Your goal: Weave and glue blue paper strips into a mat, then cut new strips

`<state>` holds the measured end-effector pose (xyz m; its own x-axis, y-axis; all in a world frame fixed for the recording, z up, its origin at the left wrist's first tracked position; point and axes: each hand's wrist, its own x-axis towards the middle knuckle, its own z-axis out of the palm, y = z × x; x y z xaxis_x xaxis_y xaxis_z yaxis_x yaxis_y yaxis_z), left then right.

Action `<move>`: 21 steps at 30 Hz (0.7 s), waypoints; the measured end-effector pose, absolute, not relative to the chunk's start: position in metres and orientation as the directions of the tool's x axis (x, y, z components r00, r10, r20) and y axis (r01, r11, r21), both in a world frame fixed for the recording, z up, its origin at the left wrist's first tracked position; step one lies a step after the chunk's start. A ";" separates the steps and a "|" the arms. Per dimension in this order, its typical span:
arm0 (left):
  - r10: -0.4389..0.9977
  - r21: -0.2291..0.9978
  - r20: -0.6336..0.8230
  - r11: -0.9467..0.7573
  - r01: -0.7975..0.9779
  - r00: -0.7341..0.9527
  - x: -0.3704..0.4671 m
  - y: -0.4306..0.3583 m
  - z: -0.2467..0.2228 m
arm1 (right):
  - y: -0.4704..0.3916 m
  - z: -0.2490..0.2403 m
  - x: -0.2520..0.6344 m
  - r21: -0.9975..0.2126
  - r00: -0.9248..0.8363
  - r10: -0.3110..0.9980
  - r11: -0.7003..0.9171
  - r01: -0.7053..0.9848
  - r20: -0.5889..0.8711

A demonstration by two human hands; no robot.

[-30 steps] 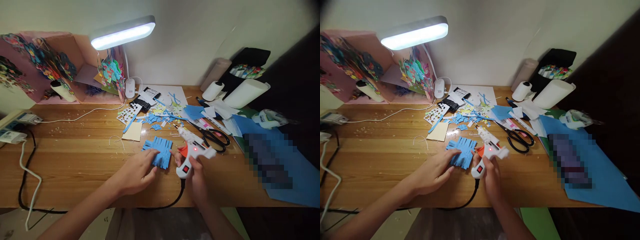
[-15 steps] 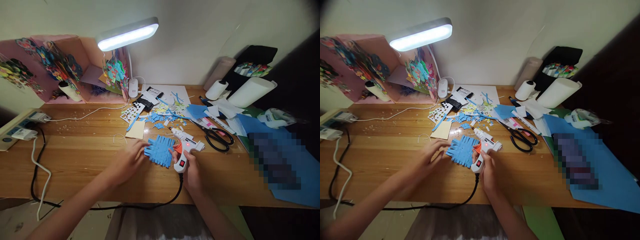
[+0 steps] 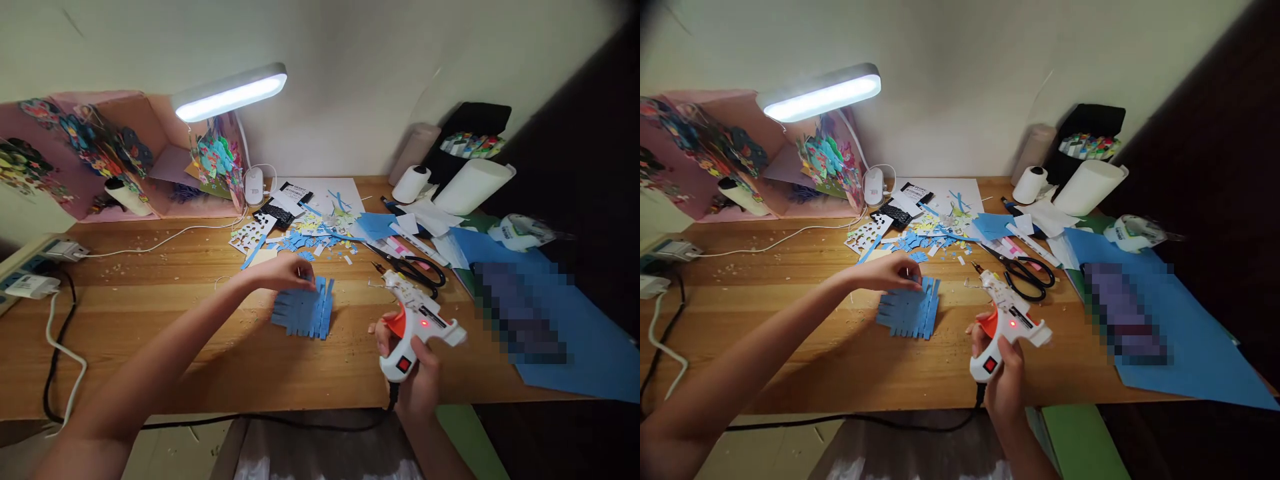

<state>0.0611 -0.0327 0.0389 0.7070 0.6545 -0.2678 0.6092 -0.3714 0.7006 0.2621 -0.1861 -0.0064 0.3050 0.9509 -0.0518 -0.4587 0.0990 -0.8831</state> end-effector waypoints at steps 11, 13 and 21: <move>0.919 0.930 -0.351 0.319 0.182 0.180 0.061 -0.089 0.010 | -0.194 -0.002 0.275 -0.873 0.353 0.935 0.197 -0.446 0.031; 0.934 0.912 -0.315 0.250 0.325 0.167 0.059 -0.105 0.006 | -0.194 -0.002 0.273 -0.882 0.326 0.945 0.165 -0.441 0.015; 0.932 0.295 0.058 -0.359 0.885 0.359 0.057 -0.119 0.021 | -0.202 -0.012 0.269 -0.894 0.172 0.978 -0.027 -0.447 -0.116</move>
<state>0.0572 -0.1191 0.0212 0.3588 0.9316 0.0578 0.8854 -0.3593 0.2950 0.2687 -0.2024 -0.0123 0.1724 0.9782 -0.1159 -0.4470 -0.0271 -0.8941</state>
